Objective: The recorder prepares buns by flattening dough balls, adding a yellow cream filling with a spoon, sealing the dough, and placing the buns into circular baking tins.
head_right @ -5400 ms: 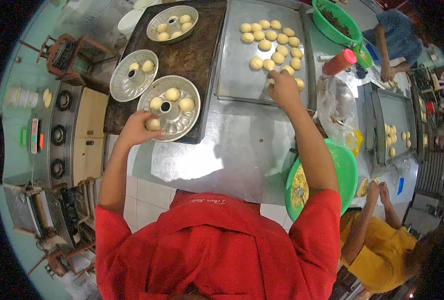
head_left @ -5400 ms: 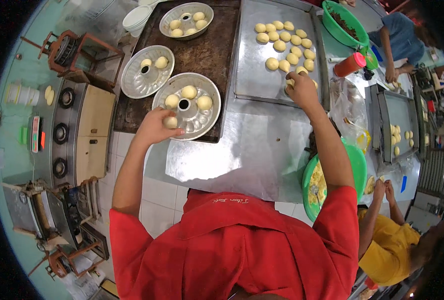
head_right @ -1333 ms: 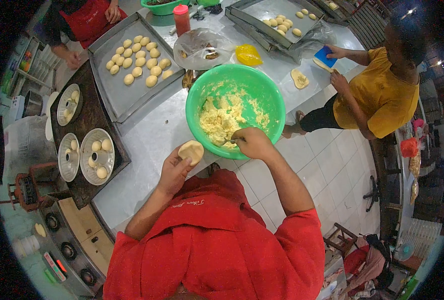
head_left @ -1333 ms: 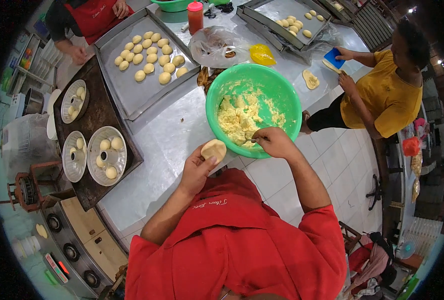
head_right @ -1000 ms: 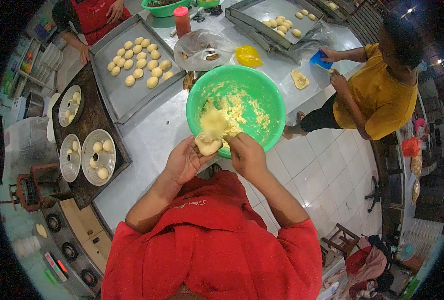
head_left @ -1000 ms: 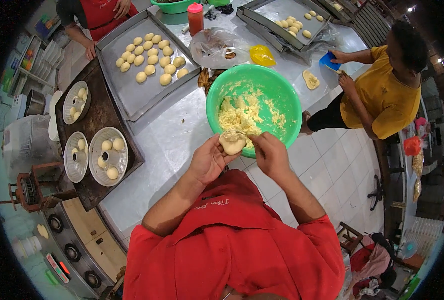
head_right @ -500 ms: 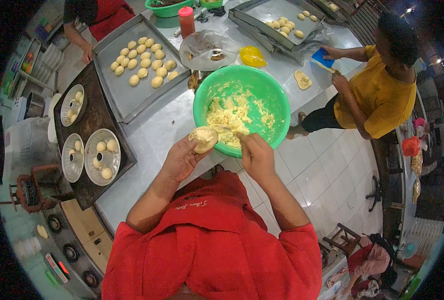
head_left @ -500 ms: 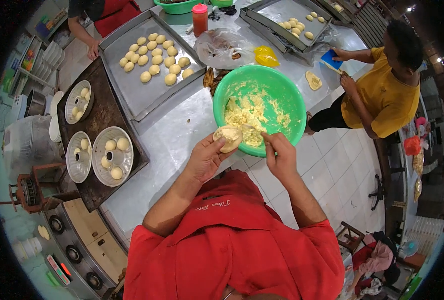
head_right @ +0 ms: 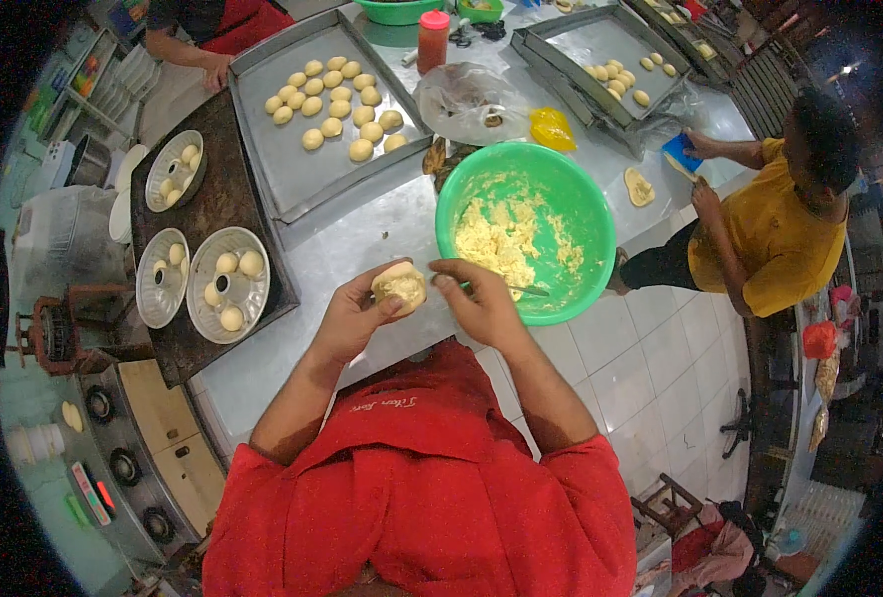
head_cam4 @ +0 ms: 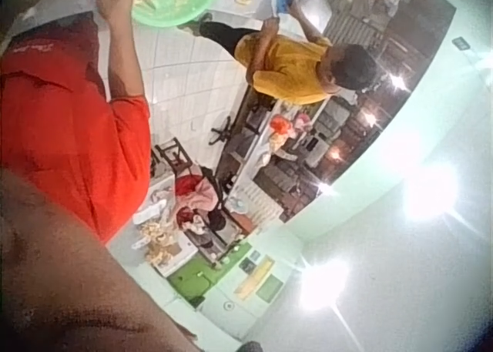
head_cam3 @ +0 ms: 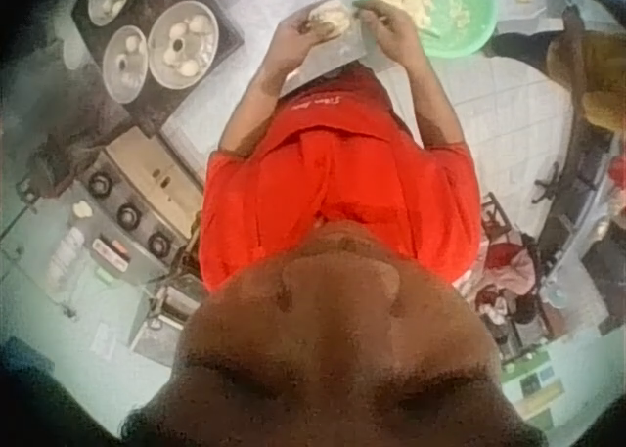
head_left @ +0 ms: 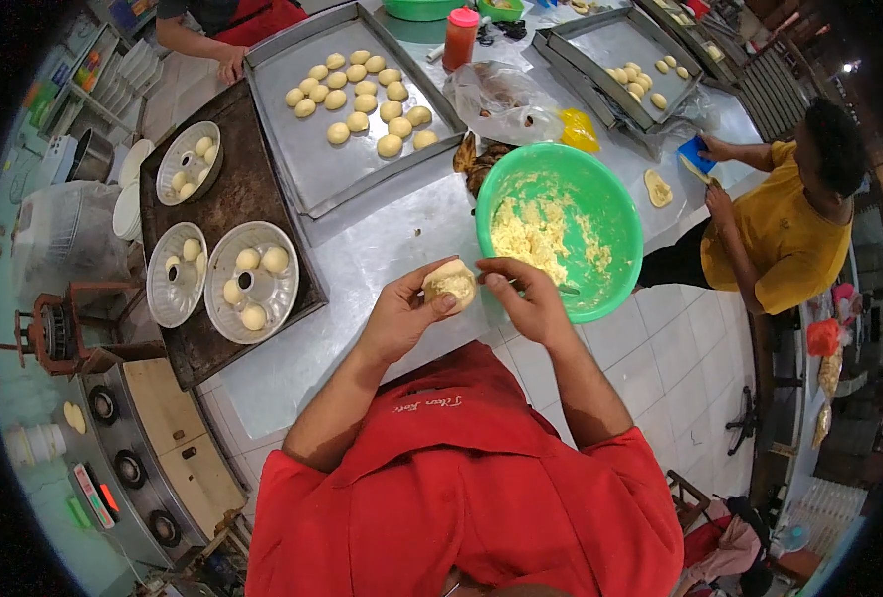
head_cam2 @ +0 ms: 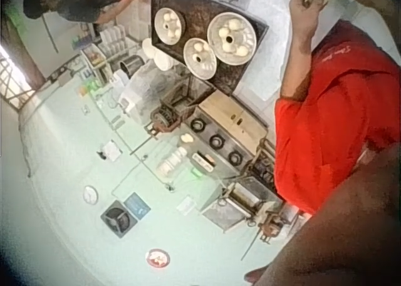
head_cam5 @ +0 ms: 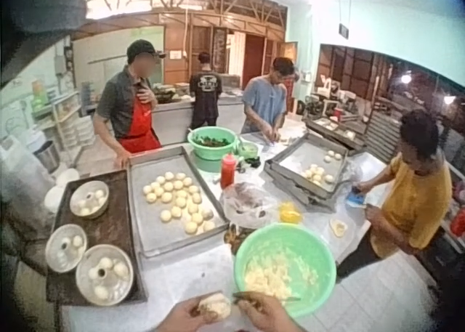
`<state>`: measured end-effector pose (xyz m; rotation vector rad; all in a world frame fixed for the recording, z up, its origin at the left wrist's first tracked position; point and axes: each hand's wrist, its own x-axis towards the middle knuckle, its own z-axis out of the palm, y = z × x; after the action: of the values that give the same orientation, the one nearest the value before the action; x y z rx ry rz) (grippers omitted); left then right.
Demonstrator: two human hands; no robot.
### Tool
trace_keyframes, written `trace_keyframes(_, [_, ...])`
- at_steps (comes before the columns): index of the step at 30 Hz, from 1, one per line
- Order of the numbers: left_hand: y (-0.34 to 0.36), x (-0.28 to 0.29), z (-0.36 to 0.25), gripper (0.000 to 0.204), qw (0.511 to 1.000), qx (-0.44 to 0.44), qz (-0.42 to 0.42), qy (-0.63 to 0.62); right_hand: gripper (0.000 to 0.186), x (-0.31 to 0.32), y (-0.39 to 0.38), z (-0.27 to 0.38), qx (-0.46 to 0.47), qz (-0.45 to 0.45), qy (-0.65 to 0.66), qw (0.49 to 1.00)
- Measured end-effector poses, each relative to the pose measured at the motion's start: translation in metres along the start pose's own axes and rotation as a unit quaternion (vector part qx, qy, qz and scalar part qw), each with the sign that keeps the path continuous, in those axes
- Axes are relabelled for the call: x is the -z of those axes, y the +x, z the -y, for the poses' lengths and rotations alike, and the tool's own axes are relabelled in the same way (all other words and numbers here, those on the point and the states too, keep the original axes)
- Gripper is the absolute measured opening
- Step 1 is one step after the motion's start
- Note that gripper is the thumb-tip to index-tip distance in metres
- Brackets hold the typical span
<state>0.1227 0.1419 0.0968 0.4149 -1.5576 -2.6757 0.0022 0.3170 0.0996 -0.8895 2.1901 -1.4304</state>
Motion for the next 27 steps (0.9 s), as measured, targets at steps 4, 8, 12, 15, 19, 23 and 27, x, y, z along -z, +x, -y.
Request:
trace_keyframes(4, [-0.007,0.015,-0.004,0.049,1.0,-0.012,-0.008,0.028,0.021,-0.025,0.009,0.011,-0.097,0.081,0.253,0.959])
trace_keyframes(8, [-0.01,0.031,-0.002,0.045,0.998,-0.005,-0.05,0.046,0.025,-0.044,0.005,0.011,-0.088,0.071,0.237,0.965])
trace_keyframes(12, [-0.01,0.044,-0.004,0.039,0.994,0.091,-0.056,0.02,0.036,-0.056,-0.008,0.03,0.132,0.001,-0.057,0.99])
trace_keyframes(15, [-0.011,0.054,0.0,0.035,0.988,0.153,-0.016,0.018,0.045,-0.061,-0.015,0.023,0.301,-0.002,-0.202,0.932])
trace_keyframes(19, [-0.01,0.056,0.007,0.036,0.987,0.162,-0.012,0.004,0.049,-0.059,-0.01,0.007,0.309,0.032,-0.195,0.93])
trace_keyframes(23, [-0.006,0.051,0.007,0.041,0.984,0.083,-0.034,0.157,0.047,-0.059,0.003,0.02,0.129,0.009,-0.086,0.988])
trace_keyframes(27, [-0.002,0.042,0.003,0.039,0.938,0.046,-0.058,0.338,0.045,-0.069,0.01,-0.001,0.185,0.042,-0.117,0.975])
